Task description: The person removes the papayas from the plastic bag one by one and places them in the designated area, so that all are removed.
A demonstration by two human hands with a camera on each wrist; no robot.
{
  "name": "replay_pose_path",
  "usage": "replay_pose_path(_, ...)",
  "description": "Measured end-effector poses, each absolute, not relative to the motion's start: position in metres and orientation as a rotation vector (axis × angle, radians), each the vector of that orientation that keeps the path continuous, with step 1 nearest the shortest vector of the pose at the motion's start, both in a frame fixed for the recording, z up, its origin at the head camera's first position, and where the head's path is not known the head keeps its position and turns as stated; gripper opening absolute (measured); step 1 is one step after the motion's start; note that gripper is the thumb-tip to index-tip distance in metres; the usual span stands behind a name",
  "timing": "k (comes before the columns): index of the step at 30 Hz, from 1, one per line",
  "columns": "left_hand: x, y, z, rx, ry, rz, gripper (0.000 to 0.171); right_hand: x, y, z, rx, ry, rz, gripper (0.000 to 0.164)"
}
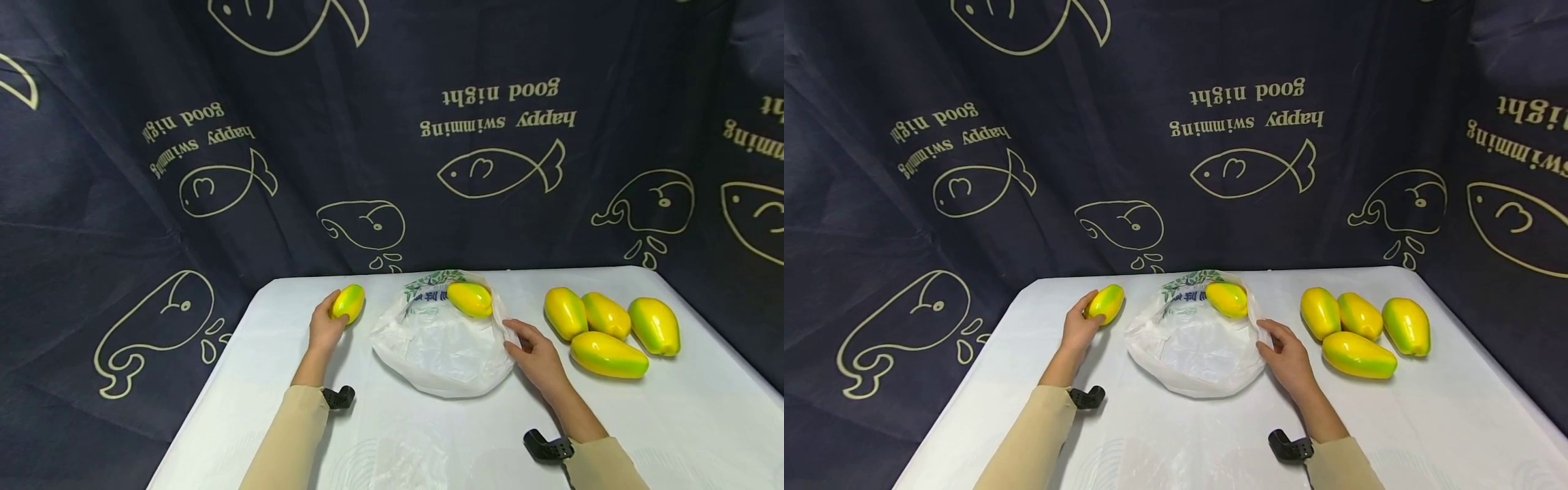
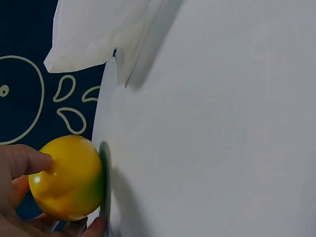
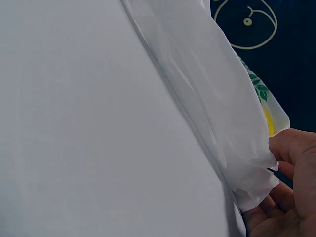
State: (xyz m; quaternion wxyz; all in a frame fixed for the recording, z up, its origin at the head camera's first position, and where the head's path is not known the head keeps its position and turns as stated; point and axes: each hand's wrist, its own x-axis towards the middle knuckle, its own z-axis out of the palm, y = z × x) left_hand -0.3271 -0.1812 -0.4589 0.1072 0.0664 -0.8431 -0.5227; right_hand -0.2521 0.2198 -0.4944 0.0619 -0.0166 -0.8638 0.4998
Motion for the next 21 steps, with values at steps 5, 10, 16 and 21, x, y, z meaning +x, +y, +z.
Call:
replay_pose_path(5,-0.3283,-0.1809,-0.4598,0.199,-2.459,-1.574,0.066,-0.2525,0.2198,-0.4935,-0.057,-2.612,1.513,0.047)
replay_pose_path(10,-0.3275,-0.1801,-0.4591,0.195,-2.436,-1.603,0.069,-0.2513,0.2200,-0.4921,-0.062,-2.612,1.508,0.047)
replay_pose_path(16,-0.3250,-0.1791,-0.4577,0.192,-2.431,-1.562,0.070,-0.2513,0.2200,-0.4947,-0.061,-2.612,1.525,0.047)
replay_pose_path(21,-0.3243,-0.1747,-0.4518,0.199,-2.406,-1.419,0.066,-0.2521,0.2205,-0.4969,-0.063,-2.597,1.527,0.046)
